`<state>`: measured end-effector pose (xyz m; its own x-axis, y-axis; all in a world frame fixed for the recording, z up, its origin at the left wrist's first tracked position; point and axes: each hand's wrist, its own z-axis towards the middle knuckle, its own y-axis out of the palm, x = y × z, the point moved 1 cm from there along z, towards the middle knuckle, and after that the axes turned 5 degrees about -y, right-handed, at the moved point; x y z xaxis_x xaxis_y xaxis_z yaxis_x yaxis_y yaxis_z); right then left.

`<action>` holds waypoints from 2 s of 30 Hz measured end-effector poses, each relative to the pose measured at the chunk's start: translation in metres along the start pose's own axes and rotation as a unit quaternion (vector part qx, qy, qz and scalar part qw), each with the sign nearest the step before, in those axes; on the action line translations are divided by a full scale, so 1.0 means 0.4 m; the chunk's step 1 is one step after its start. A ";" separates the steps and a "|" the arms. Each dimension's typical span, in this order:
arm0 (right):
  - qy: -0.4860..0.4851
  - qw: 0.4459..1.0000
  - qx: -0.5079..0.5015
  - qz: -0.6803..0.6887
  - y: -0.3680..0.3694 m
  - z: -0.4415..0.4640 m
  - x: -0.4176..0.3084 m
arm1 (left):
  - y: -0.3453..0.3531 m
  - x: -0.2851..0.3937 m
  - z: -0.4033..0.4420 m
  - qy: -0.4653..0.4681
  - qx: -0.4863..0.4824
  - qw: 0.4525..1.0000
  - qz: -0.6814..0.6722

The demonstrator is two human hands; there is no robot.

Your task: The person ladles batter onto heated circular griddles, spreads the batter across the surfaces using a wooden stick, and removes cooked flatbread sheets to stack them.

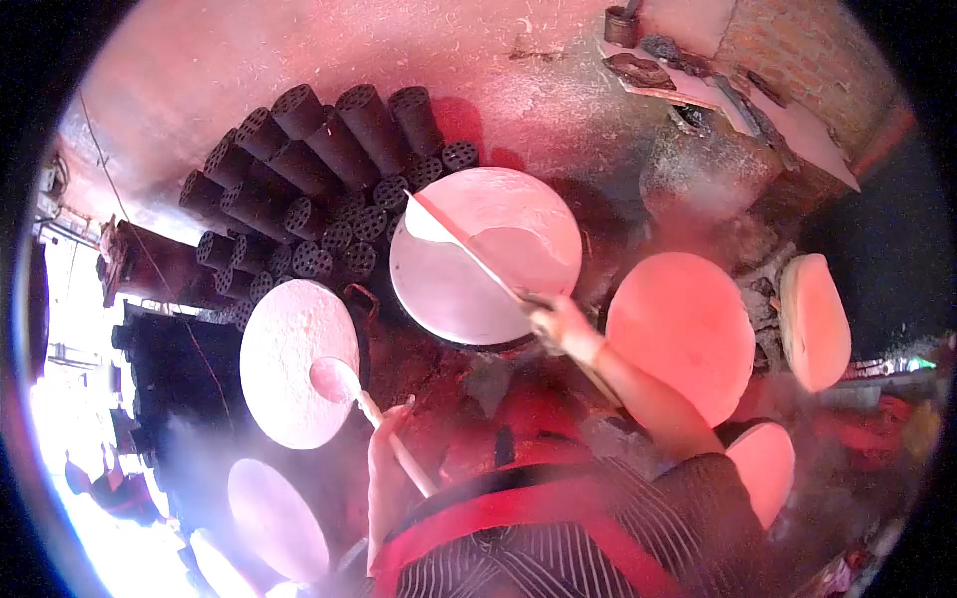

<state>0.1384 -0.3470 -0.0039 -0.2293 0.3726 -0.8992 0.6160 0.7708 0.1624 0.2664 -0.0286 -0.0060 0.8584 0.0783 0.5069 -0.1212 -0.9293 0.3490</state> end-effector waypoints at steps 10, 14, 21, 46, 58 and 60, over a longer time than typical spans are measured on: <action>0.040 0.995 -0.032 -0.083 -0.083 0.155 -0.030 | 0.021 -0.082 -0.049 0.043 0.001 0.999 -0.027; 0.077 0.982 -0.139 -0.099 -0.192 0.084 -0.023 | -0.010 -0.106 -0.043 0.036 0.017 0.997 -0.058; -0.011 0.993 -0.049 -0.111 -0.263 0.172 -0.128 | 0.007 -0.145 -0.080 0.069 0.024 0.993 -0.090; 0.055 0.988 -0.100 -0.108 -0.294 -0.139 0.083 | 0.046 -0.052 -0.167 -0.035 -0.093 0.995 0.032; -0.066 0.955 0.096 0.271 0.395 -0.177 0.307 | -0.319 0.052 -0.162 -0.054 -0.064 0.991 0.103; -0.145 0.962 0.110 0.201 0.566 0.013 0.273 | -0.376 0.064 -0.214 -0.043 -0.051 0.992 0.105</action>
<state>0.2567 -0.1344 -0.0675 0.2618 0.4336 -0.8622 0.7633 0.4537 0.4599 0.2638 0.1441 0.0220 0.8481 -0.1477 0.5088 -0.3474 -0.8802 0.3234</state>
